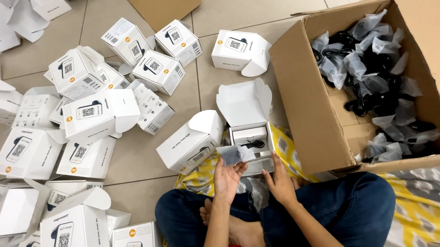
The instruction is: The person packages electronic voice box devices into individual retail boxes.
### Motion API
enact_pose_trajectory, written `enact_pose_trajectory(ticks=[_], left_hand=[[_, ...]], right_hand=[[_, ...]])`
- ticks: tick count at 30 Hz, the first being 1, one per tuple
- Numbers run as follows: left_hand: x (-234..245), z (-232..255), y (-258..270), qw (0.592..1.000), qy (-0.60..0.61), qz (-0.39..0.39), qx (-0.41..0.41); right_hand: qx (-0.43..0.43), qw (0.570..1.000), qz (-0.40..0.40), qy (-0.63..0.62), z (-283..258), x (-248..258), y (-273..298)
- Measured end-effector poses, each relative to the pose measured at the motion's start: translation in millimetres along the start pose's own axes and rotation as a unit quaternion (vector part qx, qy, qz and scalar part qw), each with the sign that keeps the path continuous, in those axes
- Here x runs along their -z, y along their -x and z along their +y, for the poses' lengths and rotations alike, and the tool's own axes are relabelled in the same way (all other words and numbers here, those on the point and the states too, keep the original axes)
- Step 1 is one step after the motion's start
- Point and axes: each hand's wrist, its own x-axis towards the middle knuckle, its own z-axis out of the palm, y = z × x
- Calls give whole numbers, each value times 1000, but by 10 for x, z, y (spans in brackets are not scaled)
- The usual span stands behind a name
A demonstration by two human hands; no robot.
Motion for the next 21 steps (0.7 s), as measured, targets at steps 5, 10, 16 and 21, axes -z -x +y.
enact_pose_trajectory(ticks=[5,10,16,21], left_hand=[[-163,84,73,998,34,-42,-13],[-302,184,146,998,-26,-58,-1],[-131,144,44,981,-129,-119,78],[-196,75,-93,937,-332,-84,71]], right_hand=[[20,1000,12,-9,-2,5,7],[14,999,21,-20,-11,6,5],[30,999,22,-21,46,-17,14],[12,1000,3,-2,66,-24,10]])
